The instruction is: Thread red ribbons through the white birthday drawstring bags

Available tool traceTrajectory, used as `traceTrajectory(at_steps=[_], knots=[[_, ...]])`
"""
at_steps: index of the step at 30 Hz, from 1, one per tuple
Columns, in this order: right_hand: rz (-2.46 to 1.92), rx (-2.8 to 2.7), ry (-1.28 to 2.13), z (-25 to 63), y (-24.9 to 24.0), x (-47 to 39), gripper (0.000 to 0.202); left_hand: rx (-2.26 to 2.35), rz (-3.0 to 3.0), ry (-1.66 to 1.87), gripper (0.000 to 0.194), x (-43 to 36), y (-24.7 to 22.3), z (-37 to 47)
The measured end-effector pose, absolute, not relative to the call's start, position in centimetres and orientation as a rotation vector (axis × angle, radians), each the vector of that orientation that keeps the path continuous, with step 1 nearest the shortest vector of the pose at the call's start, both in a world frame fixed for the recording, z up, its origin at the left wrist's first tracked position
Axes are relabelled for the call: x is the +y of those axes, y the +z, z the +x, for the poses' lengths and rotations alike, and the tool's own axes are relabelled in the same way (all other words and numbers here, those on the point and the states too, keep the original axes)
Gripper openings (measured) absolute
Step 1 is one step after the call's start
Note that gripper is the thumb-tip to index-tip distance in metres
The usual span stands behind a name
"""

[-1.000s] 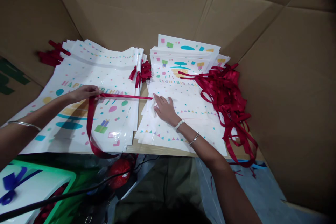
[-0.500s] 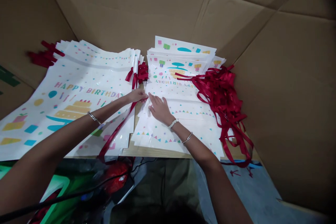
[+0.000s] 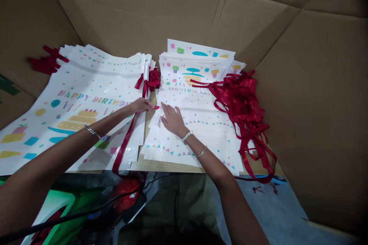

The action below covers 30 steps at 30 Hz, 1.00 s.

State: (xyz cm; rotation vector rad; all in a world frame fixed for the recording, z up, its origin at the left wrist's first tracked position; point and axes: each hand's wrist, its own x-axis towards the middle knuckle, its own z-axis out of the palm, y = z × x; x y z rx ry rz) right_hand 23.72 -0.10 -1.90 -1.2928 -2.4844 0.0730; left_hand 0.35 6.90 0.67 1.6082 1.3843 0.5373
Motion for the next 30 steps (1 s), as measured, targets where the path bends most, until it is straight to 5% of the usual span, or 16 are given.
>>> traceTrajectory(at_steps=[14, 23, 30], knots=[[-1.322, -2.473, 0.053, 22.6, -2.0, -0.1, 0.065, 1.772, 2.072, 0.576, 0.023, 5.6, 0.4, 3.0], [-1.240, -2.484, 0.280, 20.7, -1.7, -1.0, 0.068, 1.895, 2.313, 0.468, 0.031, 3.3, 0.0, 0.7], [-1.134, -2.096, 0.763, 27.2, 1.5, 0.7, 0.055, 1.274, 2.921, 0.378, 0.049, 0.6, -1.0, -1.4]])
